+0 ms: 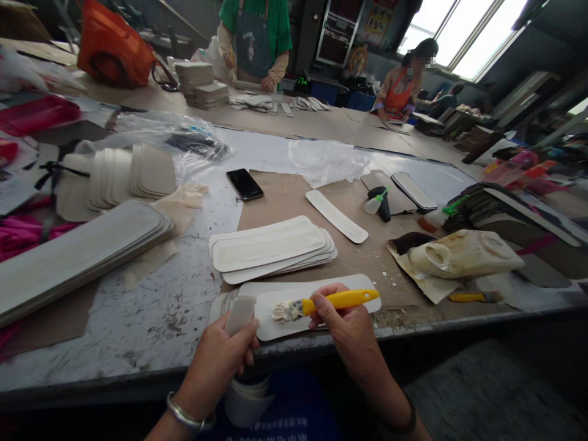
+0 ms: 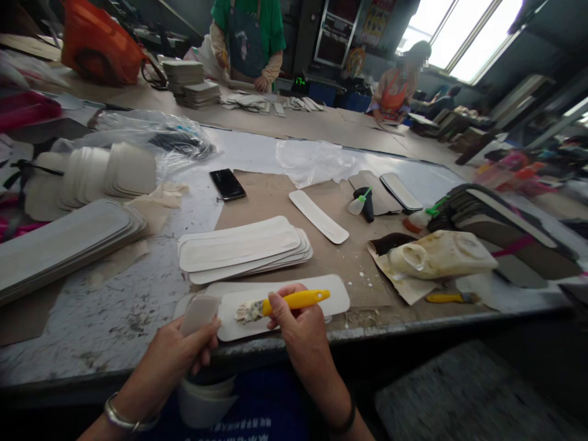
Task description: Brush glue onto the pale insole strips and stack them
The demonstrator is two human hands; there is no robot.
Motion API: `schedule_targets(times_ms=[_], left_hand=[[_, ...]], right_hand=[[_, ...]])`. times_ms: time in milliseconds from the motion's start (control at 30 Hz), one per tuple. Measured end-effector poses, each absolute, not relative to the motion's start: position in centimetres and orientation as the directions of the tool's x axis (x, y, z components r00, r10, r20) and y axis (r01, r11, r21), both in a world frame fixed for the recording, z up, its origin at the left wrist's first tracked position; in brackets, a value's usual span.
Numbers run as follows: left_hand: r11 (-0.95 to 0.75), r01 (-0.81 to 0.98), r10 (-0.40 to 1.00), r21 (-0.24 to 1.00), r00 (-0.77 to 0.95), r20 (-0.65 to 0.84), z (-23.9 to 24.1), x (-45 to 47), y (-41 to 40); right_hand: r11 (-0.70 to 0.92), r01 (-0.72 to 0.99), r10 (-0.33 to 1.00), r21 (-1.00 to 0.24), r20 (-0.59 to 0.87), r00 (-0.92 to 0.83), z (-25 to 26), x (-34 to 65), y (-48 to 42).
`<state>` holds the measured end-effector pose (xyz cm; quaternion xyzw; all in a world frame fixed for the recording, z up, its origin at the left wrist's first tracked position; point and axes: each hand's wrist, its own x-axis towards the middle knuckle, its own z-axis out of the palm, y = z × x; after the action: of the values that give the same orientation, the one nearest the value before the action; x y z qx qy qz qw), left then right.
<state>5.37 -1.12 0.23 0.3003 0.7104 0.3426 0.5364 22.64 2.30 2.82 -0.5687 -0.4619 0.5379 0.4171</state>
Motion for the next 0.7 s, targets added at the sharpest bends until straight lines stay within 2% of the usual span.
schedule_targets(times_ms=[133,267,500,700], left_hand=[[0.581,0.057,0.796,0.812,-0.247,-0.552,-0.6,5.4,-1.5],[0.574,0.047,0.798,0.817,-0.254,-0.547,-0.9,5.4,-1.9],[0.585,0.055,0.786,0.809,-0.285,-0.549,-1.0,5.4,-2.4],[0.595,0.088,0.781,0.799,-0.297,-0.549,-2.1,5.2,-2.5]], right_hand=[[-0.203,0.137,0.978,-0.970,-0.208,-0.024,2.1,22.4,2.2],[-0.066,0.385,0.996,-0.921,-0.036,0.086,1.4,24.9,2.5],[0.067,0.731,0.962,-0.679,0.237,0.133,2.0,30.2,3.0],[0.215,0.884,0.880,-0.414,0.475,0.009,3.9,32.0,2.7]])
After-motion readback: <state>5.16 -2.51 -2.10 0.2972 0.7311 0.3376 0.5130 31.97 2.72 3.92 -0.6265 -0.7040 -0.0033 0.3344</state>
